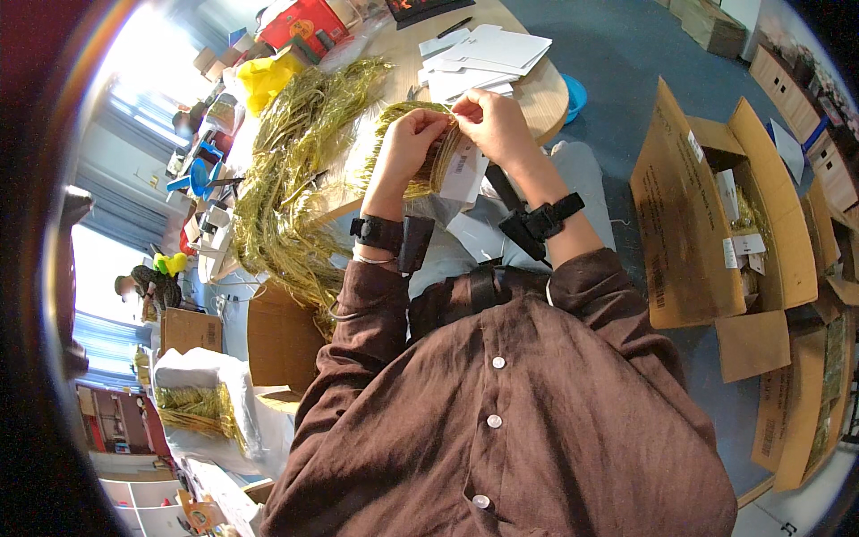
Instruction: The person wraps a bundle of gold tinsel around a white cardboard header card, folds the edges, and secures the bundle with a twist tie. The person then uses scissors to trim the excess tie.
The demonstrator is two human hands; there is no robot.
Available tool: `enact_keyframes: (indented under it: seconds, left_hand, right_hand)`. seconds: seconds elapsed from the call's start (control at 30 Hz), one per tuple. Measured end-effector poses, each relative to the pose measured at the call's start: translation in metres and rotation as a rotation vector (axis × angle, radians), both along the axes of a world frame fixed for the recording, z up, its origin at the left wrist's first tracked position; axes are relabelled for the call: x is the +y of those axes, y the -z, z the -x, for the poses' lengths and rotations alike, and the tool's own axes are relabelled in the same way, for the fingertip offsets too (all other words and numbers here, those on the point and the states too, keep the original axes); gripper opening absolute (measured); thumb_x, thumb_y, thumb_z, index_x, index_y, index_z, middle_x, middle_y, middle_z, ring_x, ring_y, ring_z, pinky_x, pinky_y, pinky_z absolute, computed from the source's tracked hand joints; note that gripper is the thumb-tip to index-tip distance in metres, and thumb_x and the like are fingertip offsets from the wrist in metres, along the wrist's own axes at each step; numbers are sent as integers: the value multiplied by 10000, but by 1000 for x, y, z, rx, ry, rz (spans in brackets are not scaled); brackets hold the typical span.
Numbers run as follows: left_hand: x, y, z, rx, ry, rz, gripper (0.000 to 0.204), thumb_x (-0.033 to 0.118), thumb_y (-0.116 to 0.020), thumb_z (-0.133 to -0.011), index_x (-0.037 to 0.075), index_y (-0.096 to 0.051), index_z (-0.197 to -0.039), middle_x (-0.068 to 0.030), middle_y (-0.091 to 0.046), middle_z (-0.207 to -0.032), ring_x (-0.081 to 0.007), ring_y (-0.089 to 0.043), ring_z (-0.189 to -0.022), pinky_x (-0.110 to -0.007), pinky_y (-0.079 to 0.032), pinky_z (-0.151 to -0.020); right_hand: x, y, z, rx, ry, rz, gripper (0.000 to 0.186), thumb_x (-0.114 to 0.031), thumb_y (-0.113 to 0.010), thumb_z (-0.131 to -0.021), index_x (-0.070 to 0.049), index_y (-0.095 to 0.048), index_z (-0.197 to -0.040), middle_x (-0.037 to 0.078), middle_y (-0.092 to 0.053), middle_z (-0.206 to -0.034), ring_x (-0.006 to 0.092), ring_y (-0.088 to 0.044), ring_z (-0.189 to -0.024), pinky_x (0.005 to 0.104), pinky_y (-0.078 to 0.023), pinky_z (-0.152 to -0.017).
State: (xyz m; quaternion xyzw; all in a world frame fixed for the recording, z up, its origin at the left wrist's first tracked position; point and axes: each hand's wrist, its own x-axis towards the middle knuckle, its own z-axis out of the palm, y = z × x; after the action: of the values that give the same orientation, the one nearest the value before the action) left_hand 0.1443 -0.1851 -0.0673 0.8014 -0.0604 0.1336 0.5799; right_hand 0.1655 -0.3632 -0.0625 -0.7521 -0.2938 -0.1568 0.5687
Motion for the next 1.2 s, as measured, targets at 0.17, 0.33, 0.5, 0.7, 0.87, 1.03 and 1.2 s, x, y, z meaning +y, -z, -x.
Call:
enact_keyframes:
  seconds: [0.17,0.33,0.5,0.7,0.87,1.03,1.2]
  left_hand:
    - [-3,-1,4,-16,-1,-23,170,94,-697,-901,-27,-700,-1021,-78,-726,-871,-105,-655,-766,-248,-519,-689]
    - [-6,-6,8,1,7,-51,182,93,-677,-926,-30,-681,-1060,-71,-718,-923,-90,-648,-815,-233,-522,-735]
    - [-6,-9,10,32,6,-6,274,142,-736,-888,-48,-669,-1075,-92,-715,-950,-99,-651,-834,-239,-530,-758]
    - [-17,-18,22,2,-107,-108,409,219,-800,-811,-51,-661,-1086,-123,-716,-950,-146,-673,-866,-272,-546,-777]
    - [-32,-17,38,-169,-321,-398,355,239,-801,-748,-36,-698,-947,-148,-692,-894,-232,-673,-841,-332,-552,-787]
    - [-37,-14,36,-229,-336,-450,288,229,-776,-725,-35,-696,-809,-164,-658,-857,-292,-641,-849,-374,-533,-792]
    - [-36,-8,30,-238,-341,-394,262,208,-760,-719,-36,-685,-780,-183,-653,-812,-323,-624,-874,-396,-517,-810]
  right_hand:
    - [2,1,-1,-12,34,37,150,-121,-699,-888,-22,-707,-1000,87,-746,-875,157,-713,-755,292,-570,-695]
    - [4,2,-2,-62,70,58,153,-116,-690,-890,-22,-703,-1009,100,-746,-888,175,-720,-772,299,-571,-697]
    - [5,5,-4,-63,87,48,163,-97,-680,-886,-31,-698,-1034,101,-746,-910,187,-725,-796,304,-576,-719]
    - [7,6,-6,-91,100,54,163,-82,-675,-877,-26,-693,-1028,113,-741,-911,208,-726,-810,316,-579,-731]
    - [6,6,-5,-43,75,8,145,-61,-671,-861,-16,-686,-998,130,-732,-892,234,-720,-804,329,-574,-729]
    - [6,6,-7,-16,63,15,197,-68,-672,-864,-32,-697,-1056,110,-738,-909,192,-720,-808,307,-577,-739]
    - [5,6,-8,-45,61,35,221,-69,-670,-868,-32,-701,-1084,103,-730,-944,177,-715,-831,299,-574,-755]
